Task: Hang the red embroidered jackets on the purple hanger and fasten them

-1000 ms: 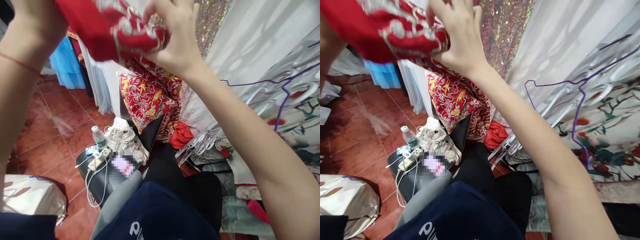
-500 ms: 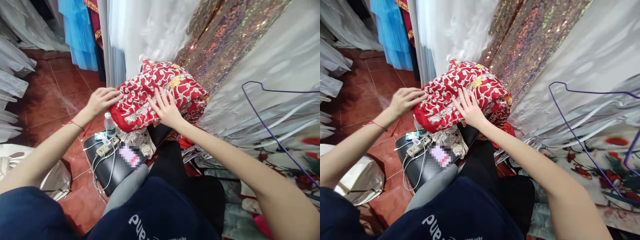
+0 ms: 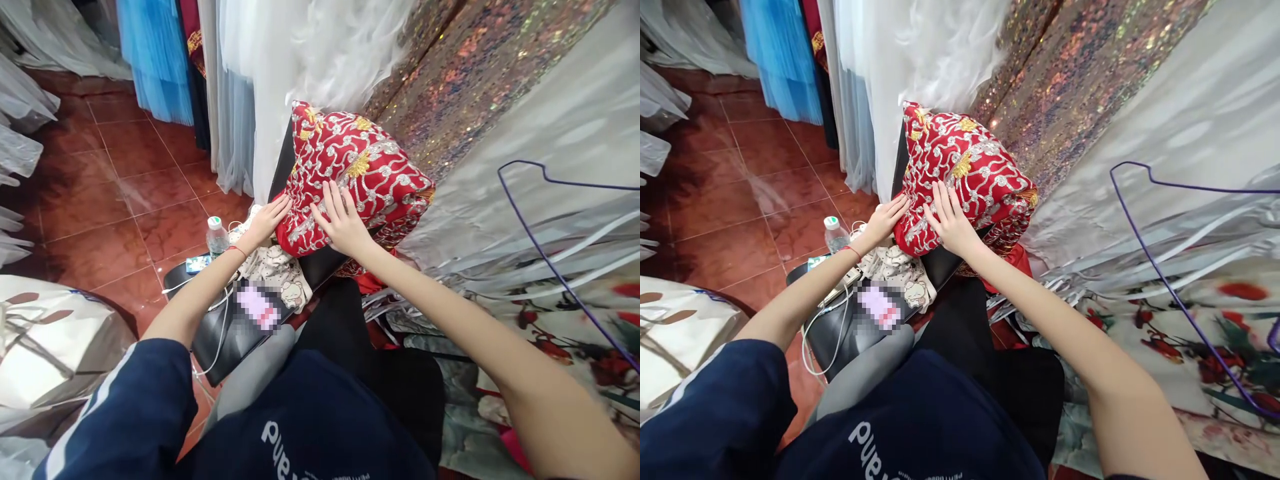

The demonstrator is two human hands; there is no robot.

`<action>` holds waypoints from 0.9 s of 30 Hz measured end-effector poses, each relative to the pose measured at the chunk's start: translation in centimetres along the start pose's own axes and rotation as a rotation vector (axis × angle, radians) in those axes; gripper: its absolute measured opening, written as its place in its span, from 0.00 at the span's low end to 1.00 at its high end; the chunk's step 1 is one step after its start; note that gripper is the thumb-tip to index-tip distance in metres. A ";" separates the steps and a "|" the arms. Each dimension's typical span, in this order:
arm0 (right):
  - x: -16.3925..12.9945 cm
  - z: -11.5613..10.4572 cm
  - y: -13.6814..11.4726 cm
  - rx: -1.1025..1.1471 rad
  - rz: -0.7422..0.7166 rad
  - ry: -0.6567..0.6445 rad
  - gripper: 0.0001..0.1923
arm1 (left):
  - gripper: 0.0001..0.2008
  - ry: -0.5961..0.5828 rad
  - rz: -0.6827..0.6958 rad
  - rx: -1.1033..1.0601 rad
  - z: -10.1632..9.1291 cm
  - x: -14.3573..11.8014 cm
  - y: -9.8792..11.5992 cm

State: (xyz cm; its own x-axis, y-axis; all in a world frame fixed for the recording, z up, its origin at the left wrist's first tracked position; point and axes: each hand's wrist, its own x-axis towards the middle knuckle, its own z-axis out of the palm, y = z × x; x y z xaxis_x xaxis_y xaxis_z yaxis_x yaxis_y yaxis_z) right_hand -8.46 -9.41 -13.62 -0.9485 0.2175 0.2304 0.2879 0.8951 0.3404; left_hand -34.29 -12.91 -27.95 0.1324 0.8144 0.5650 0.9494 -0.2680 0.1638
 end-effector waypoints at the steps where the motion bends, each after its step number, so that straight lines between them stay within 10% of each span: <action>1: 0.0 0.1 0.0 0.014 0.003 0.002 0.40 | 0.25 -0.026 0.010 0.020 -0.6 -0.2 -0.1; 7: 0.2 -0.2 0.1 0.026 -0.043 -0.001 0.44 | 0.31 -0.240 0.059 0.090 -6.0 1.6 0.1; 12: 0.2 -2.0 0.0 -0.108 -0.097 0.000 0.41 | 0.16 -0.374 0.071 0.272 -11.6 6.4 2.5; 20: -1.1 -5.3 0.5 -0.219 -0.091 0.082 0.27 | 0.13 0.083 -0.155 0.168 -16.9 11.2 10.7; 27: 2.1 -6.2 -1.5 -0.097 -0.286 -0.080 0.17 | 0.12 0.362 -0.731 -0.295 -20.0 5.3 12.9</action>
State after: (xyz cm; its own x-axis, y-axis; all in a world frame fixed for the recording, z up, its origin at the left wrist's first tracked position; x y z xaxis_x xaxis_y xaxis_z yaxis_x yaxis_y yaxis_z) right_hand -10.05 -12.73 -7.95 -0.9991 -0.0046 0.0412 0.0152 0.8840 0.4672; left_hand -27.04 -22.38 -6.67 -0.6284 0.6342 0.4505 0.6419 0.0956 0.7608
